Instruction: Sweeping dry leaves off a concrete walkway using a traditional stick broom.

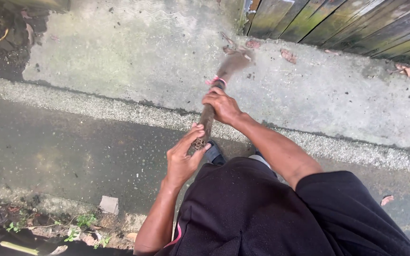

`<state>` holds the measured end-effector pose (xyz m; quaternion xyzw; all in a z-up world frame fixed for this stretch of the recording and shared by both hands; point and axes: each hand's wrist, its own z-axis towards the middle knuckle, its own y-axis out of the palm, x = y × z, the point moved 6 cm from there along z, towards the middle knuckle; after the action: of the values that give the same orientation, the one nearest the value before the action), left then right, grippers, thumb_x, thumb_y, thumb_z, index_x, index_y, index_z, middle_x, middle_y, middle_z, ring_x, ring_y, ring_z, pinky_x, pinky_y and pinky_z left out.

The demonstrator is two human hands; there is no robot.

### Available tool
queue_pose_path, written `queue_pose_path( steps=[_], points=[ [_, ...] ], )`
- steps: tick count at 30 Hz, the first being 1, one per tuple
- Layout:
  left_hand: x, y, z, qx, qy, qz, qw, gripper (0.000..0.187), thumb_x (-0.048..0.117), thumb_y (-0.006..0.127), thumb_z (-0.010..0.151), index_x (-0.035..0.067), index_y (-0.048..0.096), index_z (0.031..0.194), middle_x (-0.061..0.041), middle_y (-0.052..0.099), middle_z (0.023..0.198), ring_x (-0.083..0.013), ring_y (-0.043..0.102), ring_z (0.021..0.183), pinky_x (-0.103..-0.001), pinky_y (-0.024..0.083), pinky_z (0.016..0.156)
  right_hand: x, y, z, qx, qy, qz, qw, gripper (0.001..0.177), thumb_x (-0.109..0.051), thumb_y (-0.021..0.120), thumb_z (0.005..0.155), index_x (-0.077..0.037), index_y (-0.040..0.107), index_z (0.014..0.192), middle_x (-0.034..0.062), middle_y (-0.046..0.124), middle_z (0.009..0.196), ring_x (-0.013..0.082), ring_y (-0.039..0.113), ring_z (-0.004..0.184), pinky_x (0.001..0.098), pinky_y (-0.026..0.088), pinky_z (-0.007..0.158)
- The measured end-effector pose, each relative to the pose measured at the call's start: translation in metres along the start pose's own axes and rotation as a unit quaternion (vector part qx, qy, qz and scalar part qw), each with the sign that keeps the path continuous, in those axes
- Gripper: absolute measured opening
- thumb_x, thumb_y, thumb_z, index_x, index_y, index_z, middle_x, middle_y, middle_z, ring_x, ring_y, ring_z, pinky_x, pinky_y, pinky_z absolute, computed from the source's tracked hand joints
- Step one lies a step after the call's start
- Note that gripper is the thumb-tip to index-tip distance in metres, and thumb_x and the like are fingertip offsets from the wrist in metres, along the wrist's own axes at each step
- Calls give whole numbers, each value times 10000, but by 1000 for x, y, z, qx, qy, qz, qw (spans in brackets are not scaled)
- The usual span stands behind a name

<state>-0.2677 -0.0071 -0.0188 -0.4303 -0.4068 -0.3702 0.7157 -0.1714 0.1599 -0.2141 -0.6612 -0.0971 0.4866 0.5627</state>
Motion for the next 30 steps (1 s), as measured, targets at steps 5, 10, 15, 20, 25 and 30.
queue_pose_path(
  steps=[5, 10, 15, 20, 25, 30],
  points=[
    [11, -64, -11, 16, 25, 37, 999, 376, -28, 853, 777, -13, 723, 1130, -247, 727, 1199, -448, 641, 1202, -575, 576, 972, -72, -11, 43, 25, -45, 3, 999, 429, -17, 735, 726, -295, 692, 1050, -143, 715, 1137, 166, 495, 1309, 332, 528, 1045],
    [43, -89, -18, 33, 16, -8, 999, 400, -24, 865, 730, 7, 717, 1100, -217, 728, 1225, -414, 622, 1264, -552, 561, 1044, -96, -41, 18, 37, -50, -37, 997, 386, -52, 712, 761, -289, 697, 1065, -145, 706, 1160, 165, 495, 1301, 346, 563, 985],
    [14, -39, -11, 1, 7, -53, 999, 398, 3, 881, 755, -16, 723, 1120, -208, 745, 1205, -378, 663, 1208, -497, 588, 986, -30, -40, -29, 6, 39, -110, 993, 426, -71, 697, 702, -345, 682, 1028, -203, 694, 1100, 104, 507, 1275, 269, 545, 988],
    [-17, 26, -4, 5, -19, -80, 997, 407, 28, 883, 780, -1, 728, 1155, -206, 744, 1213, -391, 657, 1208, -497, 576, 993, 54, -6, -40, -17, 71, -94, 993, 447, -64, 711, 694, -347, 678, 1038, -212, 688, 1125, 93, 499, 1314, 282, 523, 1046],
    [19, 18, 1, 17, 14, -32, 999, 410, -26, 866, 773, -21, 724, 1157, -256, 734, 1186, -452, 658, 1170, -547, 599, 929, 7, -27, -10, -2, -12, -22, 1000, 419, -1, 685, 719, -284, 687, 1027, -136, 709, 1100, 138, 507, 1309, 295, 515, 1071],
    [59, -16, -19, -5, 28, 18, 999, 426, -22, 881, 718, -2, 742, 1120, -232, 742, 1183, -443, 634, 1211, -541, 598, 974, -56, -62, -9, 15, -61, 31, 998, 487, 72, 649, 779, -304, 729, 1077, -153, 735, 1122, 163, 517, 1288, 324, 563, 989]
  ],
)
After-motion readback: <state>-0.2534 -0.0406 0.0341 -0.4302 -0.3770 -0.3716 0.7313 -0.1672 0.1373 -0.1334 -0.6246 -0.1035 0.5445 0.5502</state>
